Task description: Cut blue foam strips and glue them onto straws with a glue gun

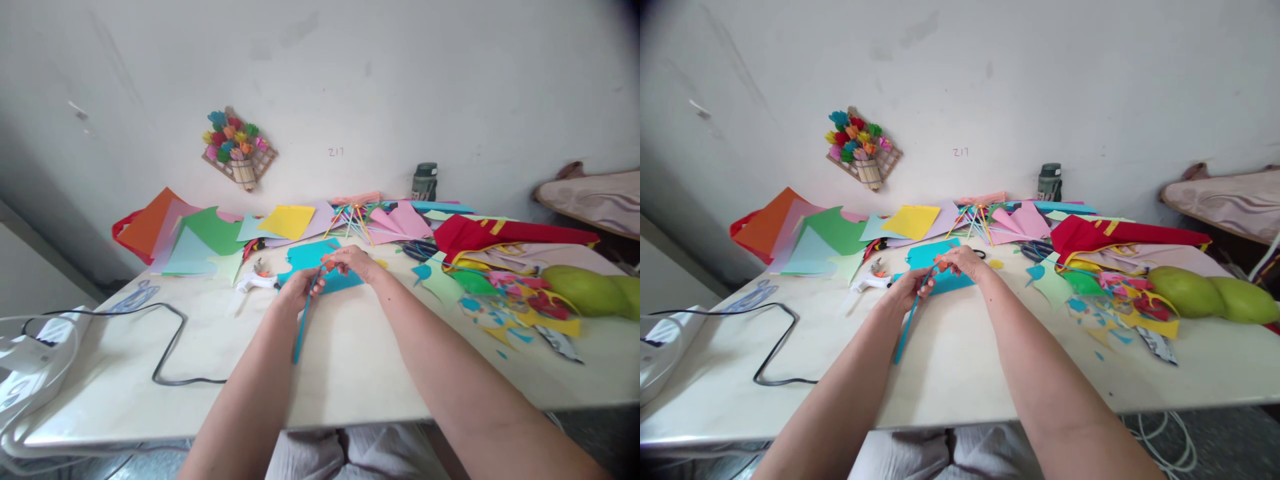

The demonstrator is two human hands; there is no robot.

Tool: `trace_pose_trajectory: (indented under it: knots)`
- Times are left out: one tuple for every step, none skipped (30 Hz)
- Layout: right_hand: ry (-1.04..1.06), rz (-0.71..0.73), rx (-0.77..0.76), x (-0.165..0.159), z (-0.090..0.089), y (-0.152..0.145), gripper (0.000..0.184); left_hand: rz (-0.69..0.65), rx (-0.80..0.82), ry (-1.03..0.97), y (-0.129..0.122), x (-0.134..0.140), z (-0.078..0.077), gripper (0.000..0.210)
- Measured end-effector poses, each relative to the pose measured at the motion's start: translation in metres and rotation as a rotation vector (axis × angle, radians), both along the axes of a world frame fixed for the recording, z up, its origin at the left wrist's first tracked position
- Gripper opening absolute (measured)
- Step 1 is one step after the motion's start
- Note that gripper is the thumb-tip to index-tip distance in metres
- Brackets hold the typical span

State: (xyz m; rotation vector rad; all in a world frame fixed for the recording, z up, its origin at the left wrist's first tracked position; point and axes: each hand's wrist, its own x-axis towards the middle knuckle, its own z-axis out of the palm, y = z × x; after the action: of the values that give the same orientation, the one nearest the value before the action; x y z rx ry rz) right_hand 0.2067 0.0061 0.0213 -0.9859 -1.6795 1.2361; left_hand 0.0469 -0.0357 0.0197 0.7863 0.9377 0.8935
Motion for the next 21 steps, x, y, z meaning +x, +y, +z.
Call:
trace_pose_trajectory:
  knots:
    - [0.017,0.007,-0.016,0.0000,0.0009,-0.0008,0.022,-0.001,0.001,-0.003,0.0001,-0.0001,0.0000,0.014]
    - [0.028,0.012,-0.025,0.0001,0.0015,-0.0014,0.023,-0.002,0.005,-0.003,0.0001,-0.0001,0.0000,0.014]
    - [0.030,0.017,-0.026,0.0001,0.0017,-0.0017,0.023,-0.006,0.009,-0.003,0.0000,0.0000,0.0000,0.014]
    - [0.026,0.022,-0.021,0.0002,0.0016,-0.0017,0.023,-0.009,0.013,-0.001,-0.0001,0.0000,0.0001,0.014]
    - [0.021,0.028,-0.010,0.0004,0.0012,-0.0014,0.023,-0.010,0.015,0.002,-0.0003,0.0001,0.0002,0.014]
    - [0.014,0.035,0.001,0.0005,0.0008,-0.0009,0.022,-0.012,0.016,0.007,-0.0005,0.0002,0.0004,0.014]
    - [0.008,0.044,0.010,0.0007,0.0004,-0.0005,0.021,-0.015,0.014,0.014,-0.0007,0.0002,0.0007,0.014]
    - [0.003,0.052,0.015,0.0010,0.0001,-0.0002,0.020,-0.018,0.014,0.022,-0.0009,0.0002,0.0010,0.014]
    - [0.001,0.058,0.017,0.0012,0.0001,-0.0001,0.019,-0.019,0.015,0.030,-0.0012,0.0002,0.0013,0.014]
    - [0.000,0.063,0.016,0.0014,0.0003,-0.0003,0.018,-0.021,0.015,0.038,-0.0015,0.0002,0.0016,0.014]
    - [-0.002,0.066,0.013,0.0016,0.0006,-0.0007,0.016,-0.023,0.017,0.045,-0.0018,0.0003,0.0019,0.014]
    - [-0.005,0.068,0.010,0.0018,0.0010,-0.0012,0.015,-0.023,0.020,0.049,-0.0021,0.0003,0.0022,0.014]
    - [-0.006,0.069,0.010,0.0018,0.0014,-0.0017,0.014,-0.024,0.023,0.053,-0.0025,0.0004,0.0024,0.014]
    - [-0.008,0.068,0.010,0.0018,0.0017,-0.0022,0.012,-0.027,0.027,0.058,-0.0027,0.0004,0.0025,0.014]
    - [-0.011,0.067,0.011,0.0018,0.0018,-0.0026,0.011,-0.031,0.030,0.061,-0.0029,0.0005,0.0024,0.015]
    - [-0.014,0.066,0.013,0.0017,0.0018,-0.0029,0.011,-0.034,0.032,0.064,-0.0029,0.0005,0.0022,0.015]
    - [-0.015,0.065,0.014,0.0016,0.0017,-0.0030,0.010,-0.036,0.035,0.066,-0.0028,0.0005,0.0020,0.015]
    - [-0.015,0.064,0.013,0.0014,0.0015,-0.0030,0.010,-0.036,0.037,0.067,-0.0027,0.0006,0.0017,0.015]
    - [-0.014,0.063,0.011,0.0014,0.0013,-0.0030,0.010,-0.036,0.039,0.068,-0.0025,0.0006,0.0014,0.015]
    - [-0.014,0.063,0.009,0.0013,0.0011,-0.0029,0.010,-0.034,0.040,0.069,-0.0024,0.0006,0.0011,0.015]
    - [-0.014,0.062,0.008,0.0013,0.0009,-0.0028,0.010,-0.035,0.040,0.069,-0.0023,0.0007,0.0010,0.015]
